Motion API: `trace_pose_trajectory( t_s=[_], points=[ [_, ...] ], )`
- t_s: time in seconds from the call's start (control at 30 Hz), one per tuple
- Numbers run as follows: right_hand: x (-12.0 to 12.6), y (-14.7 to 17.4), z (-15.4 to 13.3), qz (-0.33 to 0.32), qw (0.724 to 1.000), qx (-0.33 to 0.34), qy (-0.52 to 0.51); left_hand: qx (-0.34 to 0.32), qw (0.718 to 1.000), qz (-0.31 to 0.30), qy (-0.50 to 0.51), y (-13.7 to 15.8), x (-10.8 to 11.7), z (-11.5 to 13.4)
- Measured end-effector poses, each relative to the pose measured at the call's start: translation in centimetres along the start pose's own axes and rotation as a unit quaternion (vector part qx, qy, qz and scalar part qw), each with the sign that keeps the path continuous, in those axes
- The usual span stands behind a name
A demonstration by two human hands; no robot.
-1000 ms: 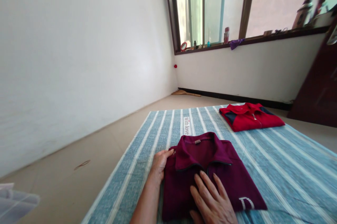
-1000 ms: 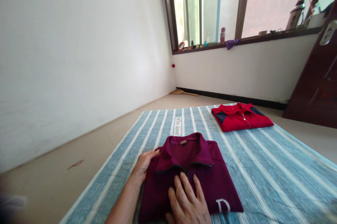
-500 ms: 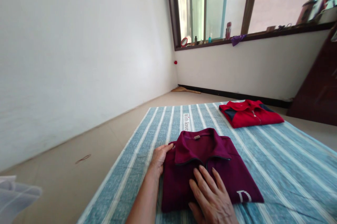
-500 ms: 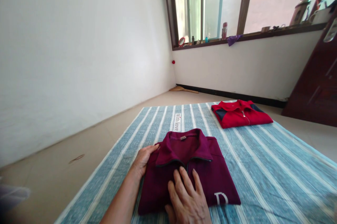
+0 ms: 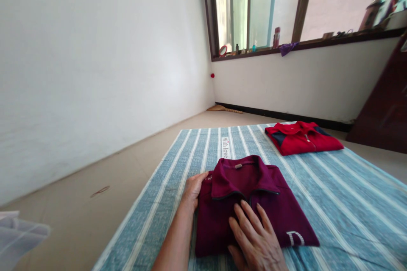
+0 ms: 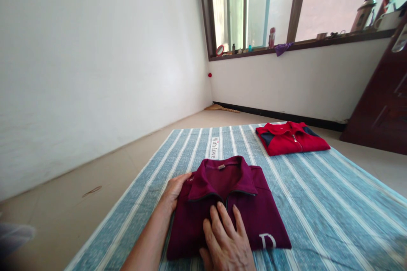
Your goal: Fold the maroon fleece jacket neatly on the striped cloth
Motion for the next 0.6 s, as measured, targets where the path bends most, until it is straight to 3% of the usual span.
trace_pose_trajectory(
  t_s=[0.6],
  points=[
    [0.06, 0.03, 0.13, -0.009, 1.0, 0.017, 0.011, -0.018, 1.0, -0.011, 0.007, 0.24, 0.07, 0.08]
  ],
)
Point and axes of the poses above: each hand's wrist, its own y-axis away from the middle knuckle, its own x-axis out of the back of the hand, z = x × y, the point moved 5 cm from there along -y, towards the middle knuckle, and after that the axes turned 1 degree about -y, right-handed, at the moved point
